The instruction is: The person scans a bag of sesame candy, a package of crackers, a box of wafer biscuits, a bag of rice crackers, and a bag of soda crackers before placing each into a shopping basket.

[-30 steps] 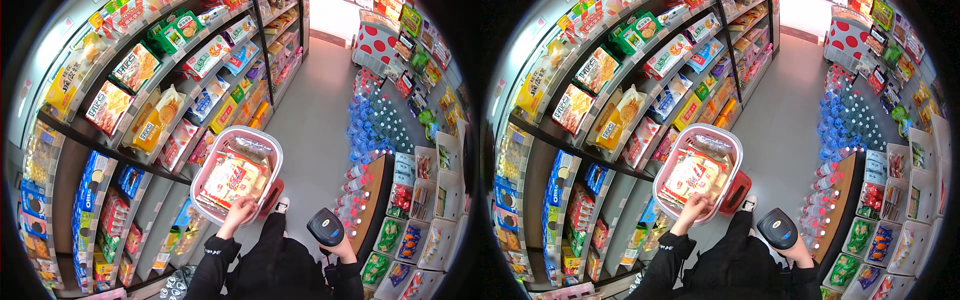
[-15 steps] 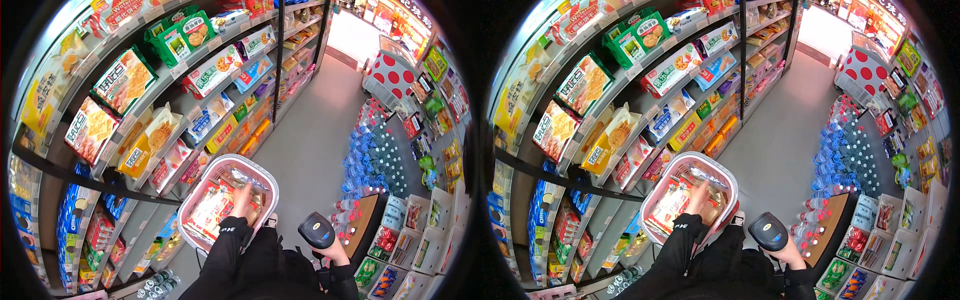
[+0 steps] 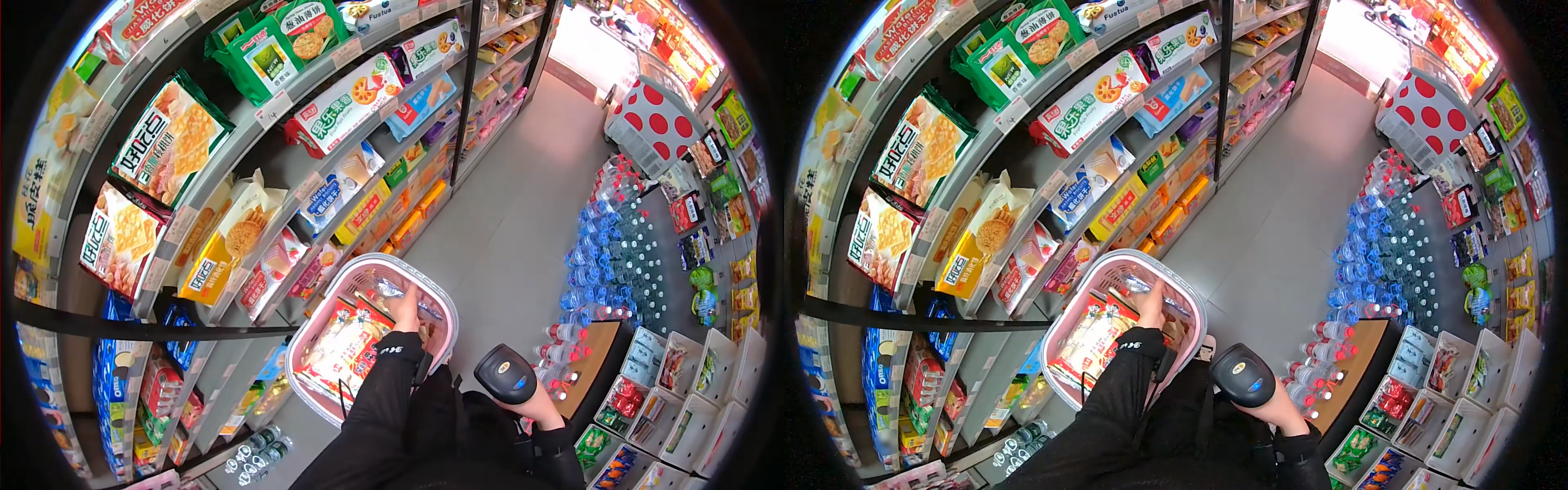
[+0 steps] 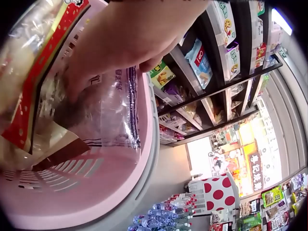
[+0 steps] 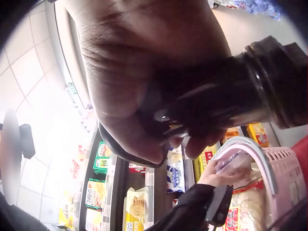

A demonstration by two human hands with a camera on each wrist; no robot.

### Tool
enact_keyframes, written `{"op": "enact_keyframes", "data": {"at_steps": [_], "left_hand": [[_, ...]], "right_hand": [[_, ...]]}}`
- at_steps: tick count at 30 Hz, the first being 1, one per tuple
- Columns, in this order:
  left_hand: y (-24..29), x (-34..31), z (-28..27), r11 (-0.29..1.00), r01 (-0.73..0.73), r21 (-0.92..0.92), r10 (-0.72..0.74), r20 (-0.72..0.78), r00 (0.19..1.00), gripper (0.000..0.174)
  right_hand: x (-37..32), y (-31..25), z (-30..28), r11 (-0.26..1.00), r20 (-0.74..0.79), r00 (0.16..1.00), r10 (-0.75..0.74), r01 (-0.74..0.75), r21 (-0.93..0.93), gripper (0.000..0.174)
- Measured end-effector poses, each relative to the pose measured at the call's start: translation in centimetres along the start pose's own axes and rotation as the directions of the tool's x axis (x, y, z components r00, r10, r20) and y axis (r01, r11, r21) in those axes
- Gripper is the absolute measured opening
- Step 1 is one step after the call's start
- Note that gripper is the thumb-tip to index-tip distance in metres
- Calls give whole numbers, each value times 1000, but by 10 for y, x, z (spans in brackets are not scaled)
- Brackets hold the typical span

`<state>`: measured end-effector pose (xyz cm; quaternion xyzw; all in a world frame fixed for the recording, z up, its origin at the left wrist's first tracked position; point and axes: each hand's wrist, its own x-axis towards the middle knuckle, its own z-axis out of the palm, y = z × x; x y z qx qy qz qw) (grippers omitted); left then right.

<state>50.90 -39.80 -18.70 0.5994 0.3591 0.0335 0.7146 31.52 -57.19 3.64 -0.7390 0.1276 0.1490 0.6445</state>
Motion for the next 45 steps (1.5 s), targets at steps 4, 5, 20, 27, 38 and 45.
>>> {"op": "enact_keyframes", "data": {"at_steps": [4, 5, 20, 27, 38, 45], "left_hand": [[-2, 2, -11, 997, 70, 12, -71, 116, 991, 48], [-5, 1, -11, 999, 5, 43, -8, 76, 997, 34], [99, -45, -97, 962, 239, -130, -150, 479, 865, 32], [131, -82, -210, 898, 367, -245, -142, 627, 766, 42], [99, -135, -381, 801, 521, -295, -113, 780, 615, 63], [98, -160, -437, 745, 602, -287, -147, 810, 568, 65]], "right_hand": [[2, -3, 5, 1000, -16, 1000, -17, 17, 25, 60], [2, -3, 6, 1000, -16, 1000, -17, 17, 24, 60], [-56, 13, 35, 998, -70, 996, -49, 51, 29, 53], [-108, 33, 65, 991, -147, 982, -121, 128, 35, 54], [-161, 60, 100, 954, -188, 980, -64, 115, 276, 62], [-176, -9, 142, 806, 173, 974, -147, 17, 591, 67]]}}
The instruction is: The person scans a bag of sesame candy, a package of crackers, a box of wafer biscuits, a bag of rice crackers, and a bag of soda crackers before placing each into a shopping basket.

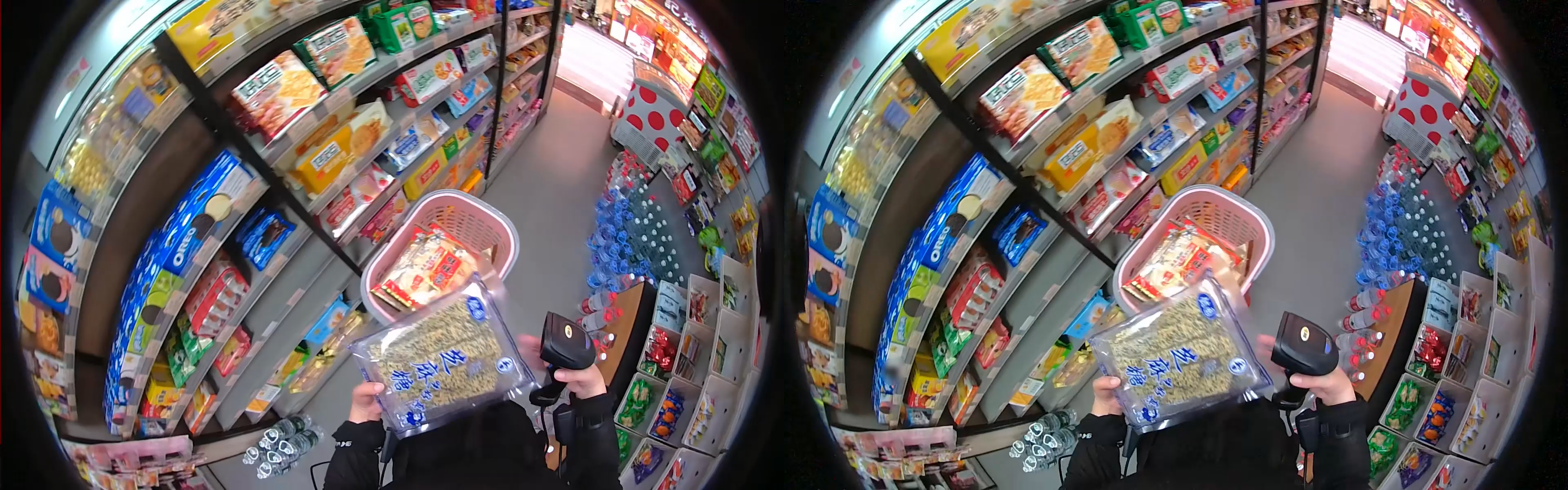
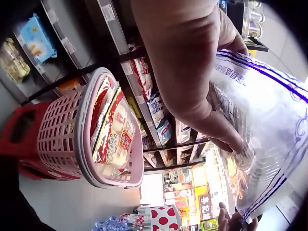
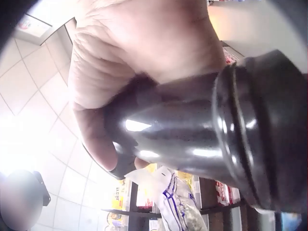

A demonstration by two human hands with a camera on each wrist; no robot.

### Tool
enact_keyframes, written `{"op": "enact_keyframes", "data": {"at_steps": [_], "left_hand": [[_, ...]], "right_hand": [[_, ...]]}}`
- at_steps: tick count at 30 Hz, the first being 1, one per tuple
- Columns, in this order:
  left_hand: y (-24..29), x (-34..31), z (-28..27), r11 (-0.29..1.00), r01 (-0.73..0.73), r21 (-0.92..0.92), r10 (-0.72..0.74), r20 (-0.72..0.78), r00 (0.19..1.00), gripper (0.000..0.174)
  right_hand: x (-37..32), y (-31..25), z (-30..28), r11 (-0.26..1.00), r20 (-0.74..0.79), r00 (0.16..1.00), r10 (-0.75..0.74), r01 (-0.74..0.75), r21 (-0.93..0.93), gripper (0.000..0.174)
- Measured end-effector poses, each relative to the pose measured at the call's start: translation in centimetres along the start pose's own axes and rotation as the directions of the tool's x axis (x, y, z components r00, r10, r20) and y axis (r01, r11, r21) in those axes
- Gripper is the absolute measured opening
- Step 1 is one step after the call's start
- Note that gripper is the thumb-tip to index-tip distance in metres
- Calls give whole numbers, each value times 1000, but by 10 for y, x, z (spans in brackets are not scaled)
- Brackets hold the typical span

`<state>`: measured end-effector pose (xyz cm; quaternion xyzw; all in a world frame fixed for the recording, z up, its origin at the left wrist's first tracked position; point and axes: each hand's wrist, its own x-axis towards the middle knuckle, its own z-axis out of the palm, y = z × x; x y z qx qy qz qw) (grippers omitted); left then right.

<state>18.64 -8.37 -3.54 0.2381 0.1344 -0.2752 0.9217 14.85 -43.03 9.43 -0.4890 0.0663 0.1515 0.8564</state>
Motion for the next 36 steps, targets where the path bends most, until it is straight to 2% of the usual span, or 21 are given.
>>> {"op": "enact_keyframes", "data": {"at_steps": [2, 3, 4, 6, 7, 11, 14, 16, 18, 21, 24, 26, 28, 29, 30, 31, 32, 33, 34, 35, 36], "left_hand": [[5, -8, -11, 995, 37, 91, -35, -20, 999, 65], [10, -9, -12, 995, 62, 82, -69, 79, 994, 57], [14, -10, -12, 995, 58, 81, -64, 82, 995, 57], [21, -13, -9, 985, 156, 71, -160, 45, 986, 56], [30, -17, -4, 968, 183, 170, -197, 69, 978, 59], [53, -20, -18, 972, 34, 231, -62, 115, 991, 61], [80, -35, -43, 970, -93, 223, 88, 34, 996, 58], [106, -55, -67, 974, -105, 200, 113, -28, 993, 54], [131, -72, -97, 989, -34, 145, 49, -100, 994, 50], [165, -99, -124, 993, -47, 104, 62, -140, 988, 40], [181, -111, -127, 997, -70, 36, 76, -213, 974, 36], [187, -112, -140, 988, -61, 140, 104, -326, 940, 41], [188, -111, -152, 976, -23, 218, 97, -336, 937, 44], [187, -111, -157, 994, 10, 113, 29, -333, 943, 45], [186, -110, -159, 999, 47, 6, -43, -323, 945, 46], [185, -112, -146, 998, 1, -55, -18, -312, 950, 41], [183, -107, -162, 999, 25, -47, -38, -308, 951, 41], [178, -99, -193, 966, 126, -226, -105, 104, 989, 41], [187, -100, -170, 891, 288, -350, -84, 496, 864, 41], [193, -105, -145, 898, 279, -340, -60, 535, 843, 43], [193, -107, -146, 894, 300, -333, -86, 529, 844, 43]], "right_hand": [[0, 13, 4, 1000, 35, 999, 8, -8, -4, 68], [-2, 18, 9, 1000, 8, 1000, 28, -28, 5, 69], [-5, 23, 13, 999, -20, 999, 46, -46, 16, 69], [-8, 37, 14, 999, -51, 998, 40, -41, -30, 70], [-9, 42, 19, 997, -63, 998, 8, -13, -77, 67], [2, 55, 51, 982, -83, 996, -23, 7, -186, 64], [27, 74, 87, 981, -77, 997, -27, 11, -194, 63], [42, 92, 104, 976, -89, 991, 98, -113, -188, 70], [62, 100, 147, 977, -60, 988, 140, -147, -154, 67], [89, 116, 198, 926, 153, 968, 201, -136, -353, 64], [98, 137, 221, 876, 189, 956, 225, -114, -468, 66], [102, 144, 243, 892, 273, 939, 207, -67, -447, 69], [103, 143, 265, 931, 409, 893, 187, -28, -364, 66], [101, 141, 280, 934, 397, 901, 174, -23, -356, 66], [100, 137, 296, 964, 416, 886, 205, -108, -245, 65], [99, 134, 303, 973, 438, 869, 230, -192, -129, 63], [100, 133, 302, 976, 421, 880, 219, -187, -115, 63], [101, 133, 297, 976, 473, 860, 190, -114, -183, 61], [99, 137, 290, 968, 524, 835, 168, -40, -246, 58], [93, 148, 274, 944, 473, 866, 165, 0, -329, 57], [94, 156, 272, 832, 439, 885, 156, 122, -542, 58]]}}
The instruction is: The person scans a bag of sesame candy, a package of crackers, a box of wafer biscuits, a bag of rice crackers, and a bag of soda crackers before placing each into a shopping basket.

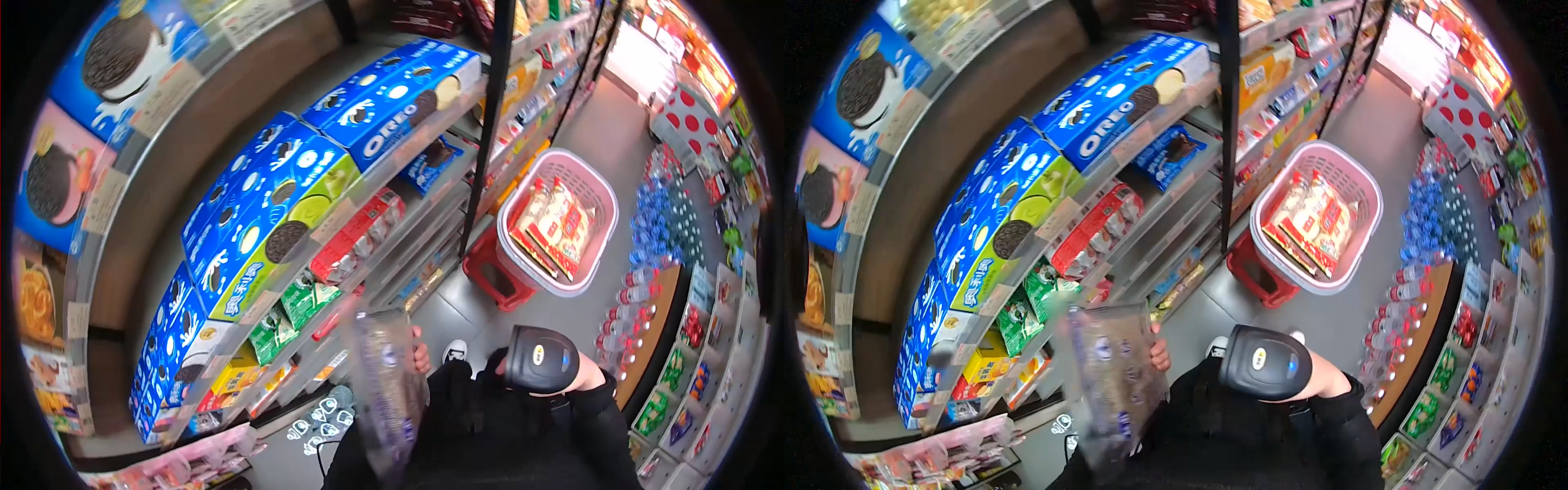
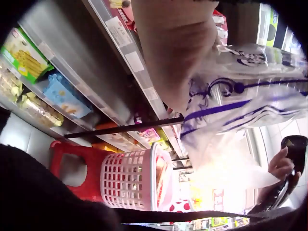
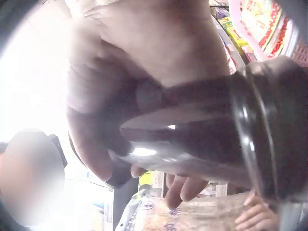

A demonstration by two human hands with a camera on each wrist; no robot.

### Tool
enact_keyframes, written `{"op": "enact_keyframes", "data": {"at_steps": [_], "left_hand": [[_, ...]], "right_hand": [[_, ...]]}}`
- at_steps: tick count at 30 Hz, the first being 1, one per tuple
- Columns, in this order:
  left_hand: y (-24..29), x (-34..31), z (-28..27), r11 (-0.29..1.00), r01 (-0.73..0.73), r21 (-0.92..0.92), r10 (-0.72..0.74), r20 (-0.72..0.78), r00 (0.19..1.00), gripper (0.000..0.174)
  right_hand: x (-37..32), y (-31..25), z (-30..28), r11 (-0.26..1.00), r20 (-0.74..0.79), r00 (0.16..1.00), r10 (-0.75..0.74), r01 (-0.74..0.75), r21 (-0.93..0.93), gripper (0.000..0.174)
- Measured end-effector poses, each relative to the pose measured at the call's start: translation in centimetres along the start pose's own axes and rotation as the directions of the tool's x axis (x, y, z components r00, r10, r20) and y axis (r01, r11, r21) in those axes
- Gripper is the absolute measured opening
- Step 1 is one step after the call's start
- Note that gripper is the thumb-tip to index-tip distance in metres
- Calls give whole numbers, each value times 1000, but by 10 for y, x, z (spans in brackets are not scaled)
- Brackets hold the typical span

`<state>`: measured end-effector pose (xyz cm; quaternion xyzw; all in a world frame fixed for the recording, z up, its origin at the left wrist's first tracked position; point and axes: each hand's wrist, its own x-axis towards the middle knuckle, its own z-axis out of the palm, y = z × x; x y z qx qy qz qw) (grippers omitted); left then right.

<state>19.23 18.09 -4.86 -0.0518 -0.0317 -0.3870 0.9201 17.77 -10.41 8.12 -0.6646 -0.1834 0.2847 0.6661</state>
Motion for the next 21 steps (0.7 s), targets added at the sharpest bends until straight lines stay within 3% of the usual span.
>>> {"op": "enact_keyframes", "data": {"at_steps": [2, 6, 7, 10, 15, 18, 19, 21], "left_hand": [[12, -22, 6, 999, 42, -3, -42, -47, 998, 43], [26, -3, 11, 990, 138, -8, -137, -141, 981, 44], [37, 2, 14, 988, 156, -10, -155, -164, 974, 44], [21, -5, 10, 978, 209, -25, -209, -233, 950, 44], [29, 12, 12, 965, 262, -27, -258, -287, 922, 45], [29, -3, 16, 958, 285, -23, -278, -310, 909, 45], [43, 35, 16, 956, 292, -19, -283, -316, 906, 45], [41, 43, 16, 953, 302, -14, -289, -330, 899, 45]], "right_hand": [[-8, 1, 3, 1000, -49, 999, 8, -8, 1, 64], [0, 10, 18, 1000, 110, 994, 13, -13, 1, 51], [3, 14, 24, 998, 81, 996, -42, 39, 45, 49], [5, 19, 29, 996, 118, 993, 12, -22, 83, 47], [0, 20, 31, 995, 16, 1000, 8, -7, -97, 42], [0, 15, 33, 993, 10, 1000, -21, 22, -120, 41], [0, 15, 34, 993, 3, 1000, -20, 20, -120, 41], [-1, 17, 36, 994, 2, 1000, -30, 30, -104, 39]]}}
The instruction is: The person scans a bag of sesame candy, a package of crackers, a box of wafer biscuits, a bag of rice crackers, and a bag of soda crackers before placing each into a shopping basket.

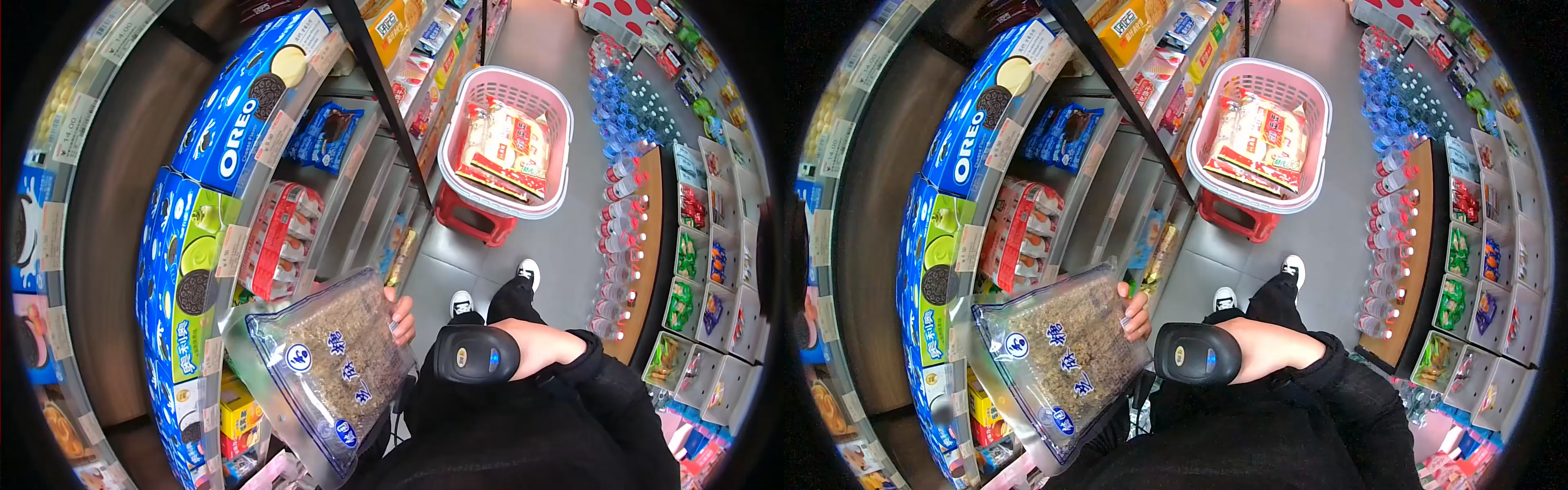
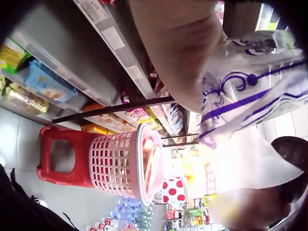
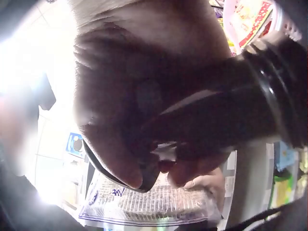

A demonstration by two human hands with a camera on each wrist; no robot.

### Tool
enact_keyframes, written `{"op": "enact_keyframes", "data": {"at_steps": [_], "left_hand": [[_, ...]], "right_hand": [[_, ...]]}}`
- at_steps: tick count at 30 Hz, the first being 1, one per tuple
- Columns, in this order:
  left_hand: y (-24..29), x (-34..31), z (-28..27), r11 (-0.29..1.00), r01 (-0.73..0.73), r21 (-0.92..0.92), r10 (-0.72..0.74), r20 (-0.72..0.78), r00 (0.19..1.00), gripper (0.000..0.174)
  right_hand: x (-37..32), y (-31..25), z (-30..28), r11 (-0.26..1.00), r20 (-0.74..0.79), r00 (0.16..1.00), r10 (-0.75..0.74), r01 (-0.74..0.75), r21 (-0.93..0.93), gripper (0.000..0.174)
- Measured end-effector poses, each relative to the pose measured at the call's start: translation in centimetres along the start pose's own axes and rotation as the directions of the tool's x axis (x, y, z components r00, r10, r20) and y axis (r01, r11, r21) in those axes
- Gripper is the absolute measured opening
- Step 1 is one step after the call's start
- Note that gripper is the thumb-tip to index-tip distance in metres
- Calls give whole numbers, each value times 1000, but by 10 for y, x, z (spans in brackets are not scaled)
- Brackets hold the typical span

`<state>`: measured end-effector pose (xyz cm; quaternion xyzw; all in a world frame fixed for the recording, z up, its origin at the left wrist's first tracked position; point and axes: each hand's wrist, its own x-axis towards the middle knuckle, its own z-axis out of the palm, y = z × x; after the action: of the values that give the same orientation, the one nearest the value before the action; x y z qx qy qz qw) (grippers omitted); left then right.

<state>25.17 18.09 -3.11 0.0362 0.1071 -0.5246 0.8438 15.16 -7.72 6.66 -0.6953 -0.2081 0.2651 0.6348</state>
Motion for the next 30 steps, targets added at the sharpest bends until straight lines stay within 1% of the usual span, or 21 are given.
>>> {"op": "enact_keyframes", "data": {"at_steps": [1, 4, 5, 6, 8, 10, 11, 12, 13, 14, 16, 17, 18, 21, 22, 24, 25, 26, 28, 29, 30], "left_hand": [[4, 1, 2, 1000, 2, 4, -2, -8, 1000, 45], [-15, -1, -1, 1000, 1, 18, -1, -30, 1000, 46], [-19, -20, -3, 1000, -1, 22, 2, -37, 999, 46], [-36, -28, -8, 1000, -4, 27, 5, -43, 999, 46], [-49, -46, -12, 999, -11, 34, 13, -53, 999, 46], [-49, -43, -8, 999, -21, 42, 24, -63, 998, 47], [-52, -29, -7, 999, -27, 46, 30, -67, 997, 47], [-38, -33, -3, 998, -33, 50, 37, -72, 997, 47], [-35, -25, -1, 998, -40, 53, 44, -75, 996, 47], [-31, -17, 2, 997, -48, 56, 52, -78, 996, 47], [-37, -30, 1, 996, -65, 63, 70, -85, 994, 47], [-39, -33, 1, 995, -74, 67, 79, -89, 993, 47], [-53, -42, -1, 994, -82, 70, 88, -94, 992, 47], [-58, -50, -2, 991, -105, 83, 114, -110, 987, 48], [-58, -78, 1, 990, -113, 88, 122, -115, 986, 48], [-51, -72, 0, 987, -127, 99, 139, -123, 983, 48], [-59, -54, 2, 985, -134, 104, 147, -127, 981, 48], [-59, -76, 1, 984, -142, 110, 156, -130, 979, 48], [-59, -30, 10, 980, -158, 122, 174, -138, 975, 49], [-70, -45, 6, 978, -165, 127, 183, -142, 973, 49], [-66, -46, 9, 976, -172, 133, 191, -147, 971, 49]], "right_hand": [[0, 1, 2, 1000, -3, 1000, 1, -1, 2, 39], [1, 2, 4, 1000, -13, 1000, 16, -16, 10, 37], [1, 3, 5, 1000, -9, 1000, 12, -11, 17, 37], [2, 3, 5, 1000, -5, 1000, 7, -7, 22, 37], [4, 8, 7, 1000, 14, 1000, 7, -7, 15, 36], [6, 9, 10, 1000, 35, 999, 6, -6, 7, 36], [7, 8, 11, 1000, 34, 999, 2, -2, 13, 35], [8, 7, 12, 1000, 34, 999, -2, 1, 18, 34], [9, 5, 12, 1000, 40, 999, -1, 0, 15, 34], [11, 2, 12, 1000, 30, 1000, 1, -1, -8, 33], [13, 1, 14, 999, 26, 1000, 2, -1, -33, 32], [14, 3, 14, 996, 32, 999, 18, -16, -84, 31], [15, 4, 15, 991, 36, 999, 34, -29, -133, 30], [20, -3, 15, 985, 46, 997, 57, -49, -168, 29], [21, -4, 14, 984, 52, 997, 56, -46, -171, 29], [23, -6, 14, 979, 74, 996, 55, -39, -199, 28], [24, -6, 14, 979, 80, 995, 53, -36, -203, 28], [25, -6, 14, 980, 88, 995, 47, -29, -196, 28], [27, -4, 15, 981, 102, 994, 39, -19, -192, 28], [28, -2, 15, 982, 116, 992, 47, -25, -187, 28], [28, -1, 15, 983, 130, 990, 56, -32, -183, 28]]}}
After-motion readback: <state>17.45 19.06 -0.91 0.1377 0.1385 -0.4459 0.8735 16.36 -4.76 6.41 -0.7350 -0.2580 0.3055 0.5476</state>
